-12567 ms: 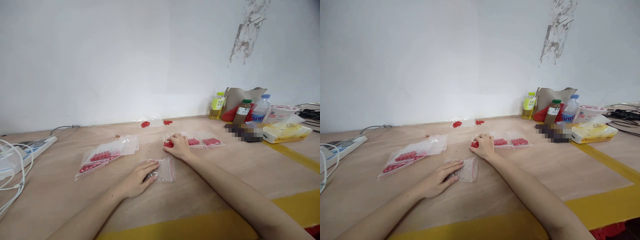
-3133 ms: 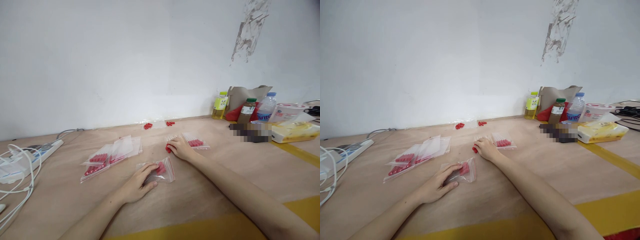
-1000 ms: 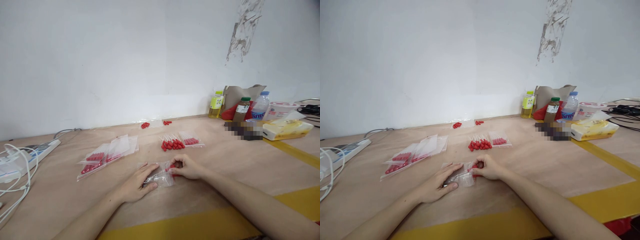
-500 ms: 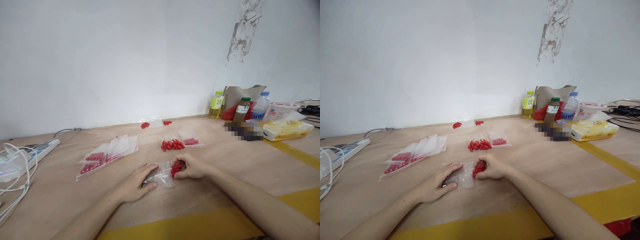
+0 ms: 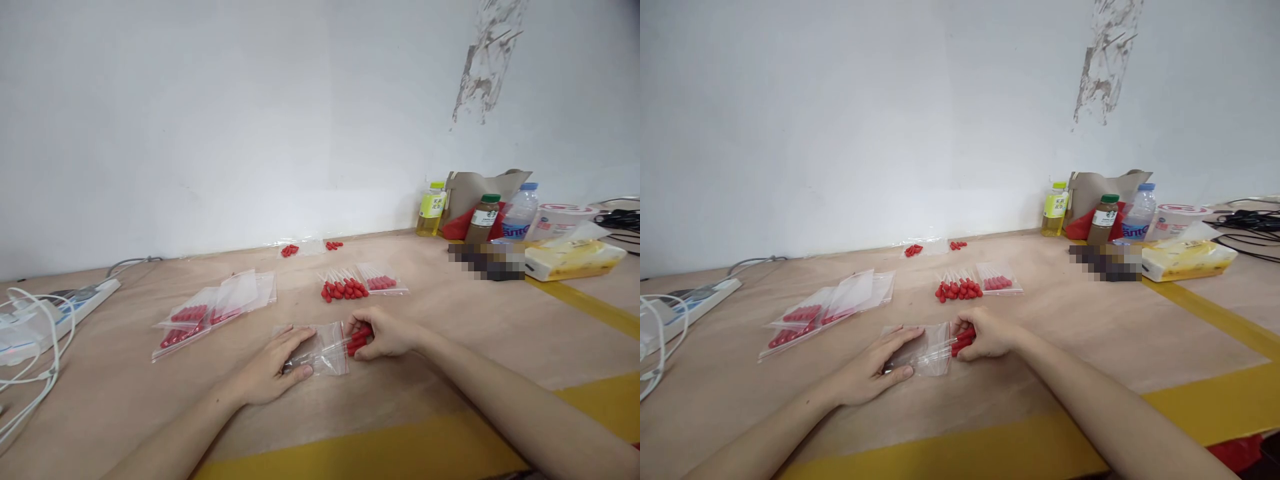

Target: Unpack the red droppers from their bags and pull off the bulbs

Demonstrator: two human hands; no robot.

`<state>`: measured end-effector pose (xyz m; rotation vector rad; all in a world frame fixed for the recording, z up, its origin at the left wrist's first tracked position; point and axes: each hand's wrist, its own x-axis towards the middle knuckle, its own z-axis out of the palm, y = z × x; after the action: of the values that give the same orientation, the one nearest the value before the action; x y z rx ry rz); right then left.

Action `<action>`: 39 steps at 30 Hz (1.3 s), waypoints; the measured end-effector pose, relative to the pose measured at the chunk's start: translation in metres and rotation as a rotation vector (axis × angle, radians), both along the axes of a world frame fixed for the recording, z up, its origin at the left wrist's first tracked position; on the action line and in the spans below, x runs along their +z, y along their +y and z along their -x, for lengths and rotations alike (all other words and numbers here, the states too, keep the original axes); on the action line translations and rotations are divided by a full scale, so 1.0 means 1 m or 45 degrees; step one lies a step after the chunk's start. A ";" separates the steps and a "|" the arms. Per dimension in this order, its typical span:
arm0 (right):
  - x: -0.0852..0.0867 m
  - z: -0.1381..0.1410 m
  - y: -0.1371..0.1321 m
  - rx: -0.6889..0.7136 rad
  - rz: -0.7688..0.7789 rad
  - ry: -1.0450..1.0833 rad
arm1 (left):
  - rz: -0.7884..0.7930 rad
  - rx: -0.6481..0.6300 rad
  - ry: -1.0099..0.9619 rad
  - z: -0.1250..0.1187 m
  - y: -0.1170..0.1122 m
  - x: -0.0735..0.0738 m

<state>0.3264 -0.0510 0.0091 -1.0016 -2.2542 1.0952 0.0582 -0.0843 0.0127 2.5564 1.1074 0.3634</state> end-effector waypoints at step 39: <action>0.000 -0.016 0.027 -0.546 0.530 0.652 | 0.385 0.628 -0.327 0.044 0.023 0.017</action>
<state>0.3420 -0.0241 0.0095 -1.1311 -1.3612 1.4452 0.0145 -0.0609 0.0302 1.8974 1.5471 0.5727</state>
